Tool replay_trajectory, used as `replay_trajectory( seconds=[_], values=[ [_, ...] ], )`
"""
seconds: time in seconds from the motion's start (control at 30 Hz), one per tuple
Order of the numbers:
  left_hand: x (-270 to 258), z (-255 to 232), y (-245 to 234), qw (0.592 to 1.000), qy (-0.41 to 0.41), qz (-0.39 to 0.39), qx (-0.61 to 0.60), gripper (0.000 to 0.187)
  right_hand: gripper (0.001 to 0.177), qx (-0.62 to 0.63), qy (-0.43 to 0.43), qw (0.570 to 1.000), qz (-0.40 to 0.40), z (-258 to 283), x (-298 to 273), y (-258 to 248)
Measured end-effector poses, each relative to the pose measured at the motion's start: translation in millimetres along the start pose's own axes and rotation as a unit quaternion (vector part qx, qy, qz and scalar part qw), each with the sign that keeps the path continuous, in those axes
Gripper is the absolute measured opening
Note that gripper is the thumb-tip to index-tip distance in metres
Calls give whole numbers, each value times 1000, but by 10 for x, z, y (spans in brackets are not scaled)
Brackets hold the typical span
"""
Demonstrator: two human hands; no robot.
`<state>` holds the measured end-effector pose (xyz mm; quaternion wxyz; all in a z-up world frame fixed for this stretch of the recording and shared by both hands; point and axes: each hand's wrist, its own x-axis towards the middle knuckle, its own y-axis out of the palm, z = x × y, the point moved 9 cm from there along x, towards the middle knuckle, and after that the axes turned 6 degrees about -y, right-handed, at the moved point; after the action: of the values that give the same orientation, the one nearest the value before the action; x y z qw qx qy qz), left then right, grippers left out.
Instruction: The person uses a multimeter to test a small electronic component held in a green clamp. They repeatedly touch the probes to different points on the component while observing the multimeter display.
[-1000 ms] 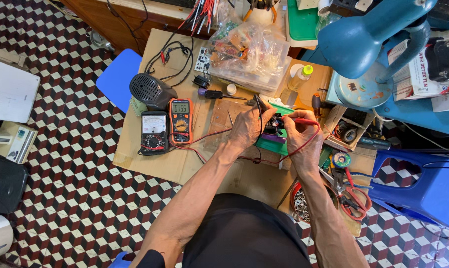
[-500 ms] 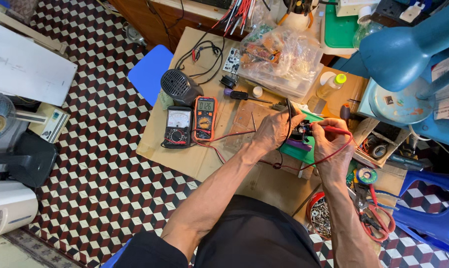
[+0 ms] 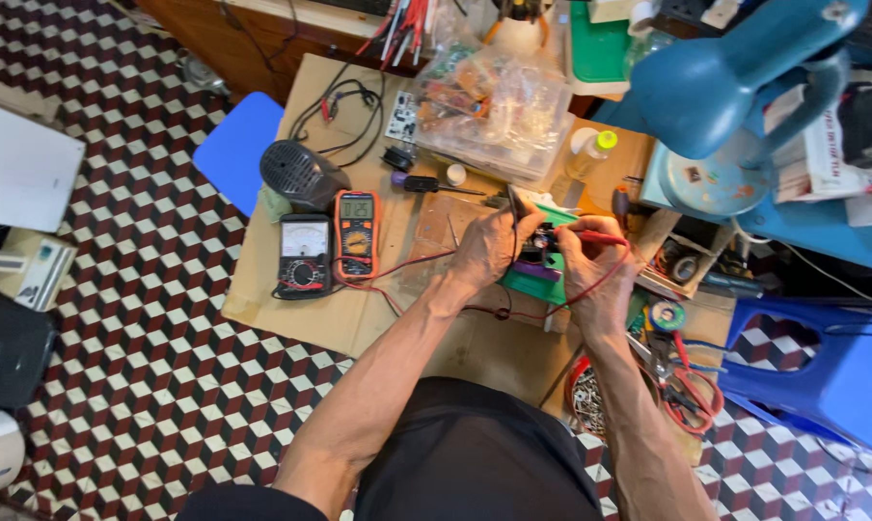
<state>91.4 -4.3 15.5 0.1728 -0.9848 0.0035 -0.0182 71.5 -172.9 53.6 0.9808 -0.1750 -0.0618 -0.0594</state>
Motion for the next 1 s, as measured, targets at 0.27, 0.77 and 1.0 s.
replay_trajectory(
  seconds=[0.27,0.77,1.0],
  values=[
    [17,10,-7,1000,9,5,13,23,19,-39,17,999,2,38,-10,-9],
    [25,26,-8,1000,-1,8,21,22,17,-34,10,999,2,39,7,-4],
    [8,-47,-41,1000,16,-6,23,18,15,-3,32,999,-2,13,-18,8]
  ],
)
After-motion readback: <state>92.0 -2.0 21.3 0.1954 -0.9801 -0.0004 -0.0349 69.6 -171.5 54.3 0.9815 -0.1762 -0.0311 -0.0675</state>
